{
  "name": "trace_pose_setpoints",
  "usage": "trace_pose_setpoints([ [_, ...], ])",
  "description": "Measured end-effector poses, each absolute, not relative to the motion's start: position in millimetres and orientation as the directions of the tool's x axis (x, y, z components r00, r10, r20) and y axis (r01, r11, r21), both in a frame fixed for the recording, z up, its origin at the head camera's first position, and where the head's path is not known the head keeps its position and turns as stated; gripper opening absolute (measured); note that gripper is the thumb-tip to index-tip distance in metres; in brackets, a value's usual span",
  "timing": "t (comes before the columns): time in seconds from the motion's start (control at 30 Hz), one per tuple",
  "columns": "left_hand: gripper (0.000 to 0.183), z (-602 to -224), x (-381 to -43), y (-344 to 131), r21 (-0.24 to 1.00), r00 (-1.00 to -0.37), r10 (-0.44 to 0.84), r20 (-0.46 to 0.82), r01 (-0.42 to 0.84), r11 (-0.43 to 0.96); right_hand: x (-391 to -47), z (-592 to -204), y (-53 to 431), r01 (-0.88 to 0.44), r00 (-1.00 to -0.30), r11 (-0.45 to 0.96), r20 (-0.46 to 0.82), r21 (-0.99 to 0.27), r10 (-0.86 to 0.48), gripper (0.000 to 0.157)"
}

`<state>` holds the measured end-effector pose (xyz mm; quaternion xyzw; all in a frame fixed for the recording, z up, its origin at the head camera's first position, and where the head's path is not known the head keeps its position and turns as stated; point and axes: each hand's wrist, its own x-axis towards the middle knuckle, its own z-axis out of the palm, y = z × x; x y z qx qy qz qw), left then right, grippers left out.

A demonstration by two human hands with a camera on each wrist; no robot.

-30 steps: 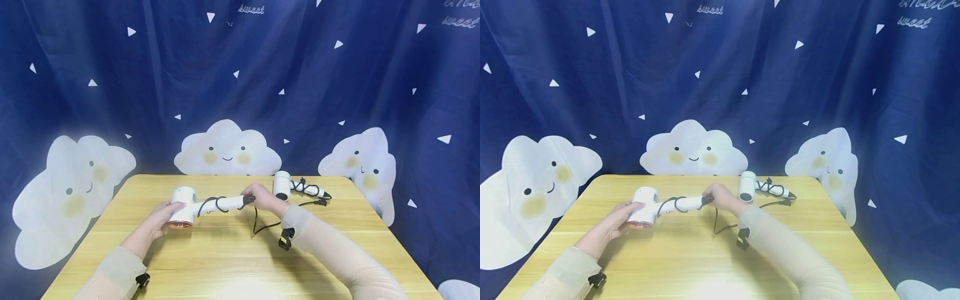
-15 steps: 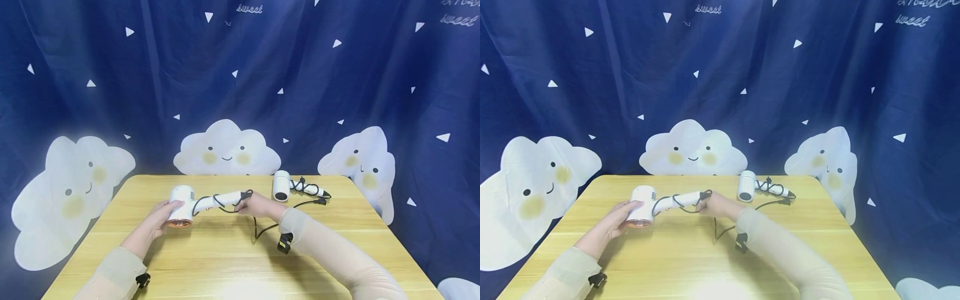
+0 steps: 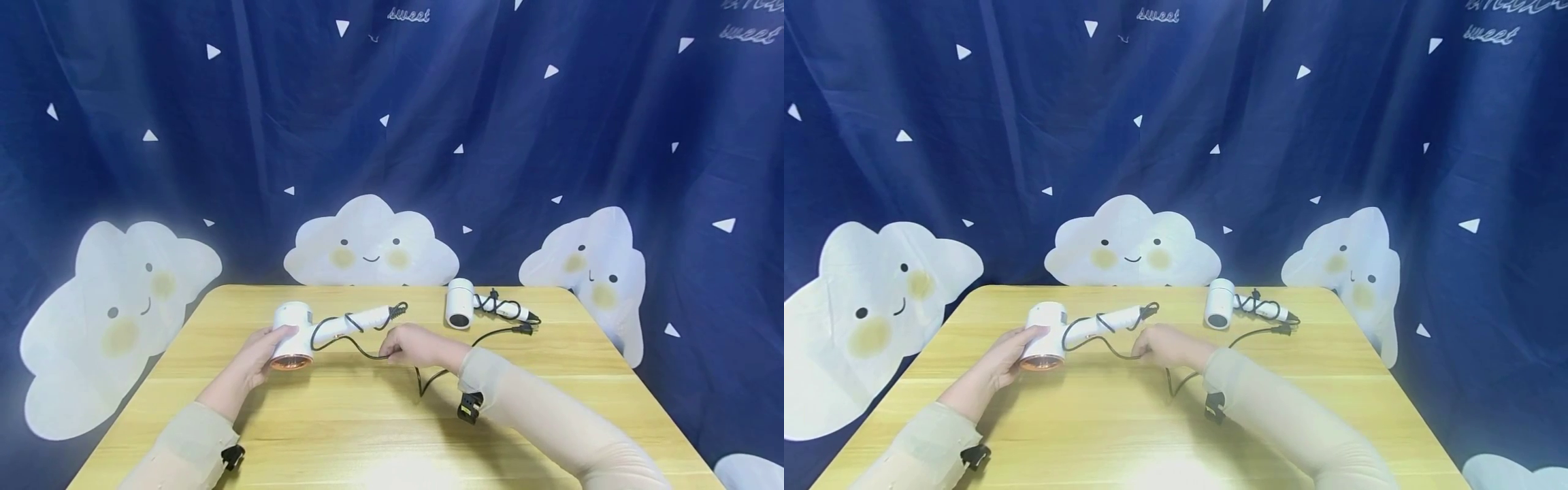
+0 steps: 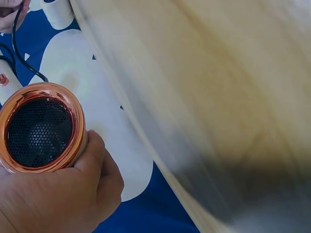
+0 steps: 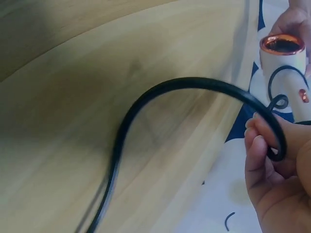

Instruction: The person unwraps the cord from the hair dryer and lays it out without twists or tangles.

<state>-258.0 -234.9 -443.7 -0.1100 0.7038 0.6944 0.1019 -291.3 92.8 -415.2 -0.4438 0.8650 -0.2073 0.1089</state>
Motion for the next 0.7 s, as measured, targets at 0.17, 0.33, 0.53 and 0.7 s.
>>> trace_pose_setpoints([
  [0.17,0.069,-445,-259,-236,0.953,-0.953,-0.022,-0.303,-0.304,0.020,-288,-410,92,-0.775,-0.541,0.502,-0.008,-0.383,-0.841,0.014],
  [0.33,0.069,-447,-258,-236,0.956,-0.956,-0.020,-0.293,-0.294,0.028,-281,-400,92,-0.815,-0.508,0.470,0.026,-0.340,-0.861,0.012],
  [0.53,0.066,-447,-259,-235,0.958,-0.959,-0.025,-0.284,-0.284,0.027,-276,-382,96,-0.863,-0.458,0.401,0.142,-0.309,-0.877,0.011],
  [0.7,0.067,-448,-258,-235,0.959,-0.960,-0.025,-0.280,-0.281,0.034,-273,-369,99,-0.877,-0.447,0.378,0.212,-0.298,-0.869,0.010],
])
